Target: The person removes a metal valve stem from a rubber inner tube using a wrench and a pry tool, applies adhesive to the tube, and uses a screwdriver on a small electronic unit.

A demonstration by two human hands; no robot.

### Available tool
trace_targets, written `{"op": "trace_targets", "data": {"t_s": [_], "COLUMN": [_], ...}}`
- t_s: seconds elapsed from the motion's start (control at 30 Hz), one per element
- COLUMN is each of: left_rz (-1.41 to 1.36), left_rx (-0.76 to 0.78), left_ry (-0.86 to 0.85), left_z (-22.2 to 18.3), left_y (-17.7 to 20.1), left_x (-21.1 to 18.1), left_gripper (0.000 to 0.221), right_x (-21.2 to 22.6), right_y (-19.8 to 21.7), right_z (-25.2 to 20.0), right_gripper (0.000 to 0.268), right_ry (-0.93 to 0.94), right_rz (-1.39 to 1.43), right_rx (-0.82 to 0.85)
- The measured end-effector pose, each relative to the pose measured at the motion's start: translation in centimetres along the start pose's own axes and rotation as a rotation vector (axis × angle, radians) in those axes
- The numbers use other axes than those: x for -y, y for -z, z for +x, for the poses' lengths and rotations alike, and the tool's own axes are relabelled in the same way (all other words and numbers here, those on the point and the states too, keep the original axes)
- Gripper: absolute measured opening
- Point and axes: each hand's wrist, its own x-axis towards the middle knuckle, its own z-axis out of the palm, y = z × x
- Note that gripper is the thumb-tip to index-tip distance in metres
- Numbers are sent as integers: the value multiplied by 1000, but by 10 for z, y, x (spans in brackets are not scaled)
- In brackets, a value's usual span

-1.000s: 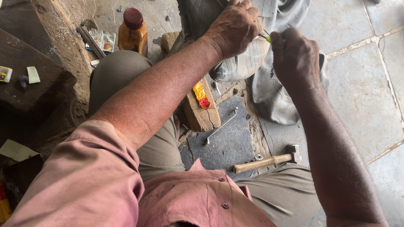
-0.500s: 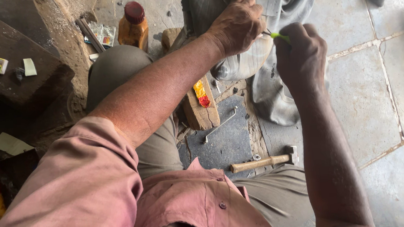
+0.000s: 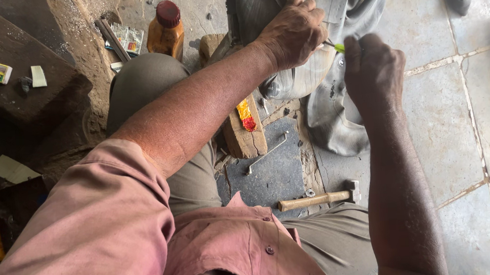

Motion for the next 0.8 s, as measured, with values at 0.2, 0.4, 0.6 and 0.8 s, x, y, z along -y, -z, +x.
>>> {"op": "trace_targets", "data": {"t_s": [0.2, 0.4, 0.6, 0.8], "left_rz": [113, 134, 93, 114], "left_rx": [35, -47, 3, -76], "left_ry": [-12, -49, -26, -55], "left_z": [1, 0, 0, -1], "left_y": [-1, -1, -2, -1], "left_x": [-3, -5, -4, -5], "left_gripper": [23, 14, 17, 15], "right_x": [-4, -6, -2, 1], "right_y": [0, -1, 3, 6], "right_z": [-7, -3, 2, -6], "right_gripper": [12, 10, 15, 11], "right_ry": [346, 344, -5, 233], "right_rz": [19, -17, 32, 10], "right_rx": [-206, -185, 32, -94]}}
